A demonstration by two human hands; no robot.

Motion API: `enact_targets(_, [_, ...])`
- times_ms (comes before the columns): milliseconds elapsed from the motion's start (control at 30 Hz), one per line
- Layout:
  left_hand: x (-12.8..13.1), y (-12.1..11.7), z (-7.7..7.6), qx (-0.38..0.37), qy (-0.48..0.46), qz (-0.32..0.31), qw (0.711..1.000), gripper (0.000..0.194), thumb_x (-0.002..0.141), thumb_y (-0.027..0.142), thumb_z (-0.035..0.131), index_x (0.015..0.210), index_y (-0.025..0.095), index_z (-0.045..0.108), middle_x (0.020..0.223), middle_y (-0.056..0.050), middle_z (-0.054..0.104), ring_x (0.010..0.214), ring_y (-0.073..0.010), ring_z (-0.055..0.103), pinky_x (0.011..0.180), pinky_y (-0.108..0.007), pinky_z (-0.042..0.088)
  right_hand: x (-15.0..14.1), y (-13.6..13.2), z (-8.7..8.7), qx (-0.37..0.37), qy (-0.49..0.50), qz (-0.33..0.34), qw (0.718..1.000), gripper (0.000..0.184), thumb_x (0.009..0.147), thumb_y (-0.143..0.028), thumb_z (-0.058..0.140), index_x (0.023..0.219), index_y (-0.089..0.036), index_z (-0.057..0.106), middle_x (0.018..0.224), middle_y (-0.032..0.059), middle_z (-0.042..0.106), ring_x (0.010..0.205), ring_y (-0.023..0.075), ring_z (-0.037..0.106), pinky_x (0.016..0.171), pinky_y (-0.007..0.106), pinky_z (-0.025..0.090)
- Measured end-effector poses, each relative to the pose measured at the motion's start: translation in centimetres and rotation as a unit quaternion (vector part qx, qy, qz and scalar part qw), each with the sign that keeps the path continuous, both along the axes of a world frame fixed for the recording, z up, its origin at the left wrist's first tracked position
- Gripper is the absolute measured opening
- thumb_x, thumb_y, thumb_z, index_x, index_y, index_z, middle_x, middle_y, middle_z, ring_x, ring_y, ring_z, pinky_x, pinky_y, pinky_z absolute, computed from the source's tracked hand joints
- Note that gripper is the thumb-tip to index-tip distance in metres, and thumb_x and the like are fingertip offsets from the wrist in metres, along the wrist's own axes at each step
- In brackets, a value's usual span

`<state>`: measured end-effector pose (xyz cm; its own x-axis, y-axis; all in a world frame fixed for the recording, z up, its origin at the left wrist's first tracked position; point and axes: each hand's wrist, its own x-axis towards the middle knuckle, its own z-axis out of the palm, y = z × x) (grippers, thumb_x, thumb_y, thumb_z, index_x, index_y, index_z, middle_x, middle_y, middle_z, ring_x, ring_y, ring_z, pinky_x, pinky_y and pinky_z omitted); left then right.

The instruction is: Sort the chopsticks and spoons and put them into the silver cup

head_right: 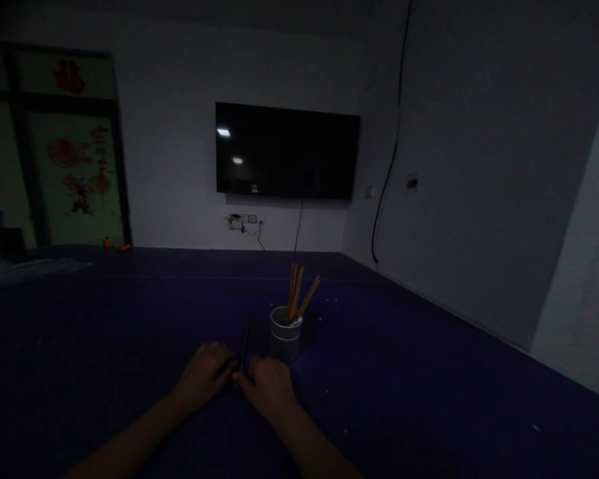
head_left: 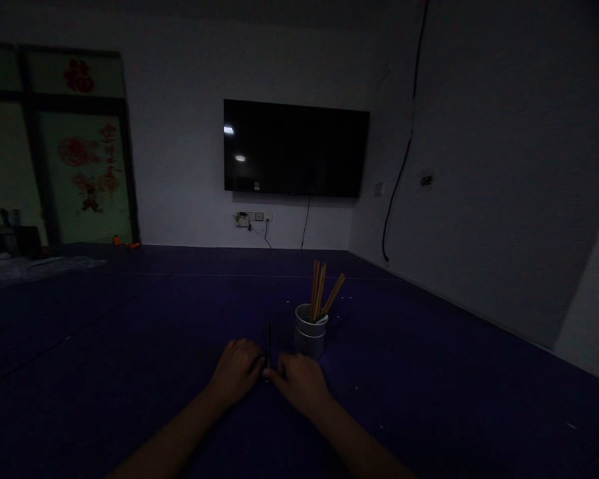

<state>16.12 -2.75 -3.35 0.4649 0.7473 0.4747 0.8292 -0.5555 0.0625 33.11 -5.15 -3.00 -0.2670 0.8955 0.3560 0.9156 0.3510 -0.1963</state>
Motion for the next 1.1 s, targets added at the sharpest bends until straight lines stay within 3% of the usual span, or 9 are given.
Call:
enact_targets(433, [0.02, 0.16, -0.27, -0.022, -0.003, -0.014, 1.0, 0.022, 0.089, 0.024, 0.041, 0.084, 0.02, 0.062, 0.09, -0.005, 0.065, 0.088, -0.0194, 0.056, 0.075, -0.033, 0.037, -0.22, -0.11, -0.38, -0.003, 0.021, 0.007, 1.0, 0.029, 0.086, -0.045, 0.051, 0.074, -0.022, 0.066, 0.072, 0.0036, 0.072, 0.067, 0.0184, 0.066, 0.052, 0.025, 0.034])
enact_targets(733, [0.15, -0.13, 0.0, -0.03, 0.009, -0.015, 0.999, 0.027, 0.091, 0.032, 0.039, 0.083, 0.019, 0.062, 0.092, -0.006, 0.064, 0.089, -0.0202, 0.055, 0.077, -0.034, 0.036, -0.3, -0.07, 0.18, -0.084, 0.021, -0.011, 0.996, 0.029, 0.086, -0.047, 0.051, 0.084, -0.023, 0.068, 0.084, 0.0028, 0.072, 0.079, 0.0172, 0.066, 0.061, 0.024, 0.038])
enact_targets(1100, [-0.04, -0.05, -0.29, -0.016, -0.023, -0.029, 0.999, 0.028, 0.09, 0.036, 0.042, 0.083, 0.02, 0.064, 0.089, -0.005, 0.064, 0.088, -0.0193, 0.054, 0.073, -0.031, 0.038, -0.32, -0.19, 0.14, -0.075, 0.02, -0.011, 0.997, 0.027, 0.083, -0.047, 0.054, 0.082, -0.023, 0.067, 0.082, 0.002, 0.072, 0.078, 0.0179, 0.066, 0.061, 0.025, 0.037])
